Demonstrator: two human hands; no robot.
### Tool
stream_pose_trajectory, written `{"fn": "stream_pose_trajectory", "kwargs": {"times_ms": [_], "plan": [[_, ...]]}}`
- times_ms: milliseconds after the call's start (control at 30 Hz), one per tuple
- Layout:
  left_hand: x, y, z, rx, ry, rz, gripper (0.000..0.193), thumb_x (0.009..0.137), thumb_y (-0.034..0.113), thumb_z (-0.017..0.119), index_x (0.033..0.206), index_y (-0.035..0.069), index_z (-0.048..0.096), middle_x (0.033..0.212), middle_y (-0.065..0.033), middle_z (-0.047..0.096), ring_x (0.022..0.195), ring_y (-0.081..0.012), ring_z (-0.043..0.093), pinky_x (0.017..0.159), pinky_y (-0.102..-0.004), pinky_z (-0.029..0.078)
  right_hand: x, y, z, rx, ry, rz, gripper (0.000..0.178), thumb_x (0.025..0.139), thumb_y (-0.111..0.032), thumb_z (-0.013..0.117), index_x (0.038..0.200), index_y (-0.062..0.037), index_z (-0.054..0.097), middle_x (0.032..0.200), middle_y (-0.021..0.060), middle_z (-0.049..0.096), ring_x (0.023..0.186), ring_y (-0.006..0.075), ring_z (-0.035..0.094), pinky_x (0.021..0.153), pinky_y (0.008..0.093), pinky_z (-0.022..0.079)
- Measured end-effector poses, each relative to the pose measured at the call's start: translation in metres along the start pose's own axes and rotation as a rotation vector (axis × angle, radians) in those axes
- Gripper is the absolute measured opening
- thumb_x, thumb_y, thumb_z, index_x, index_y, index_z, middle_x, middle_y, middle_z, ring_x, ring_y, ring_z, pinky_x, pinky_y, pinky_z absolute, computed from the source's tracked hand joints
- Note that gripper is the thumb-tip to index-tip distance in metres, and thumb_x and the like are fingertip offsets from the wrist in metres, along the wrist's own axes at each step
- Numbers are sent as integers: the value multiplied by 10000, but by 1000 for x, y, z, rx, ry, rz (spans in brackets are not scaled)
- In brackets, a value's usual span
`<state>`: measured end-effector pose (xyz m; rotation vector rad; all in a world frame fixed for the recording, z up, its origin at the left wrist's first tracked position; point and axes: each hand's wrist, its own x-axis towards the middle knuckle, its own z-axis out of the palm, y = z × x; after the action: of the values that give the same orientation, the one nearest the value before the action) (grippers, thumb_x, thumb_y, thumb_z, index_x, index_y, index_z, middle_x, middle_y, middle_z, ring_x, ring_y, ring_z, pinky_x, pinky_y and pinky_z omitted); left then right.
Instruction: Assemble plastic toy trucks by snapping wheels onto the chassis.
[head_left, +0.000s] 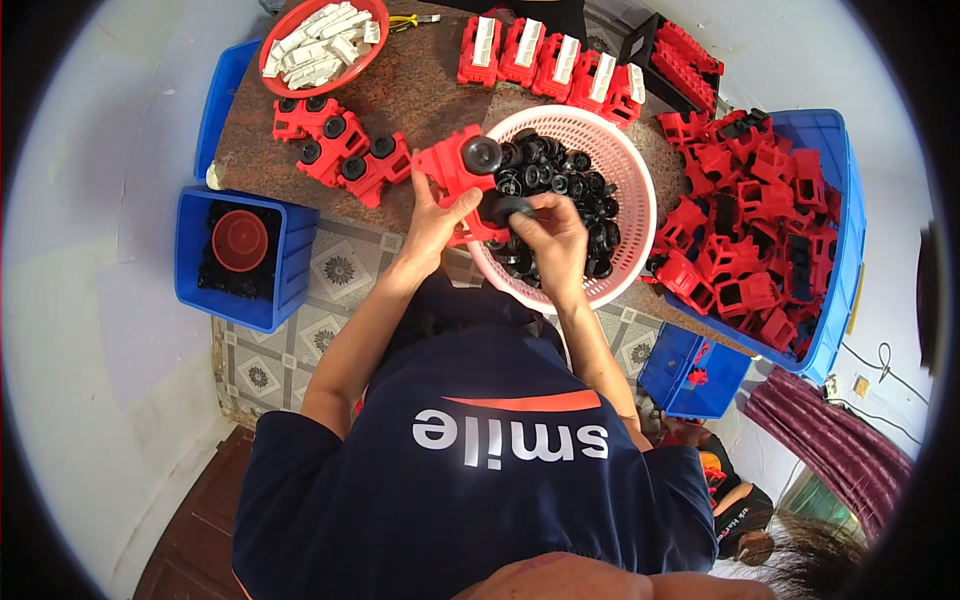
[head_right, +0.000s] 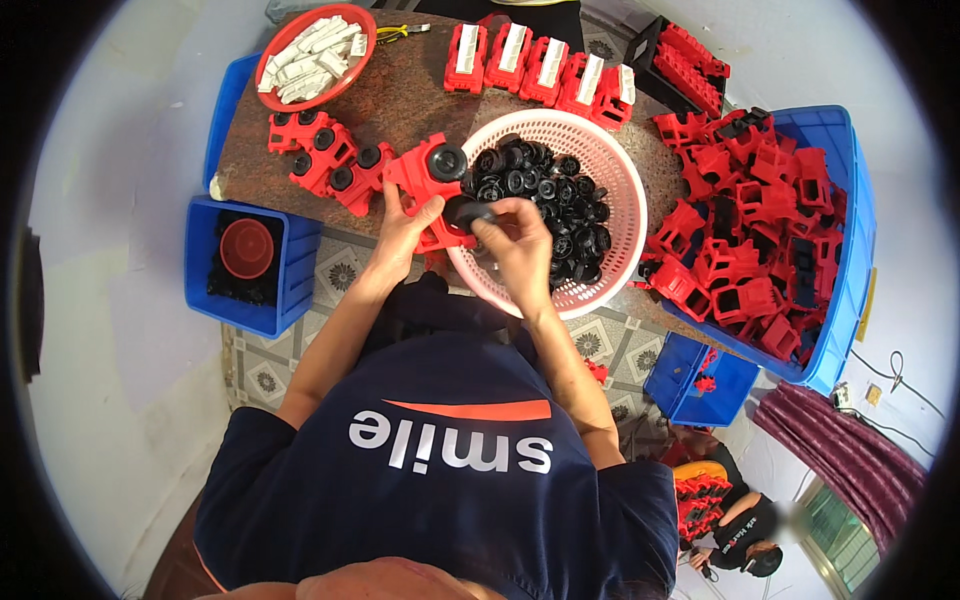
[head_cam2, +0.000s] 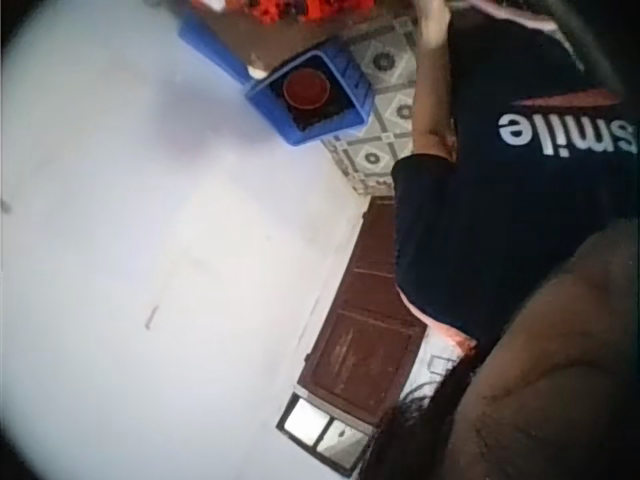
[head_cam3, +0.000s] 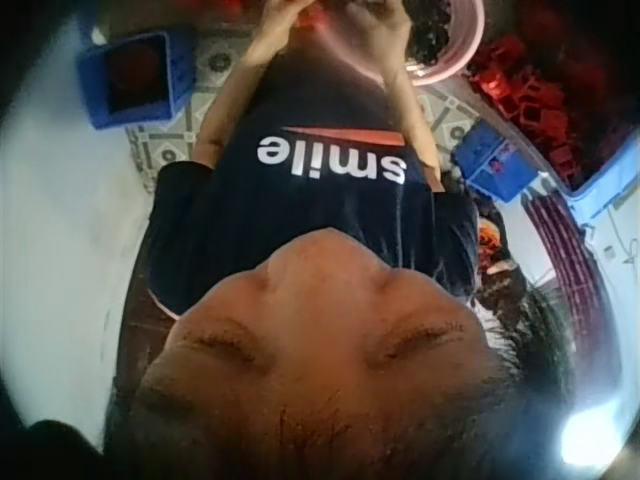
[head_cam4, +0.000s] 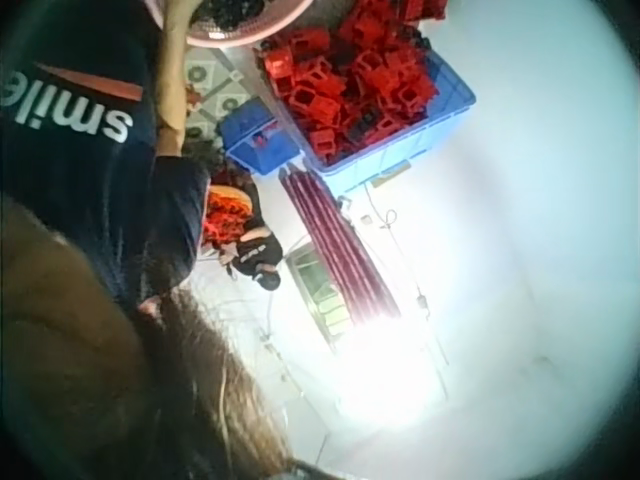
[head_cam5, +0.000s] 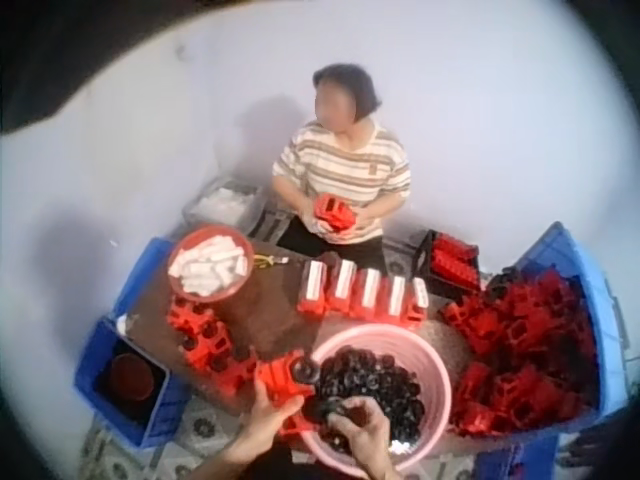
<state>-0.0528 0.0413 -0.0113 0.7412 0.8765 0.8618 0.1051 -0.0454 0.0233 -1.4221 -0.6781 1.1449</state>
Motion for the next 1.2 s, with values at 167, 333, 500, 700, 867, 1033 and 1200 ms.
{"fn": "stream_pose_trajectory", "kwargs": {"times_ms": [167,333,500,700,867,1033,1200], "plan": [[7,21,-5,45,-55,-50,1081,824,199,791,1526,189,-32,1419,-104,416,1261,-225,477,1034,-393,435,10,-5,-10,222,67,-5,154,887,-45,682,1037,-35,647,918,19,673,815,88,618,724,221,497],[8,15,-1,71,-93,24,1178,789,192,818,1527,175,-99,1443,-123,397,1276,-236,467,1047,-404,426,10,-7,9,57,-58,44,159,877,-52,703,1015,4,648,895,38,689,780,80,623,706,223,508],[10,15,-12,55,-177,-14,1323,691,173,885,1523,158,-142,1455,-137,387,1295,-243,453,1055,-410,422,11,1,13,8,-29,65,148,862,-44,717,982,8,647,841,43,690,757,78,624,699,212,503],[3,28,-10,136,-246,-164,1391,612,65,911,1528,131,-133,1422,-152,415,1280,-260,474,1038,-414,436,8,24,0,-36,-70,235,758,766,-253,772,1390,-29,404,1392,203,436,1157,231,535,920,339,487],[0,14,-15,69,-285,-145,1313,629,33,880,1540,119,-62,1387,-128,450,1247,-243,500,1012,-398,461,-3,36,12,231,-149,187,822,794,-151,704,1440,123,277,1393,211,454,1283,270,460,1094,388,356],[20,13,-19,39,-242,-233,924,671,1,811,1432,104,297,1278,-86,540,1136,-210,572,959,-370,501,12,34,21,117,-125,198,793,870,-317,688,1428,112,322,1347,212,506,1237,232,498,1042,350,397],[126,-29,-45,75,269,61,1039,687,130,870,1470,94,188,1375,-98,464,1180,-232,545,977,-379,489,19,79,-7,-307,109,41,669,923,-442,630,1363,38,477,1326,232,535,1134,275,591,959,352,462]]}}
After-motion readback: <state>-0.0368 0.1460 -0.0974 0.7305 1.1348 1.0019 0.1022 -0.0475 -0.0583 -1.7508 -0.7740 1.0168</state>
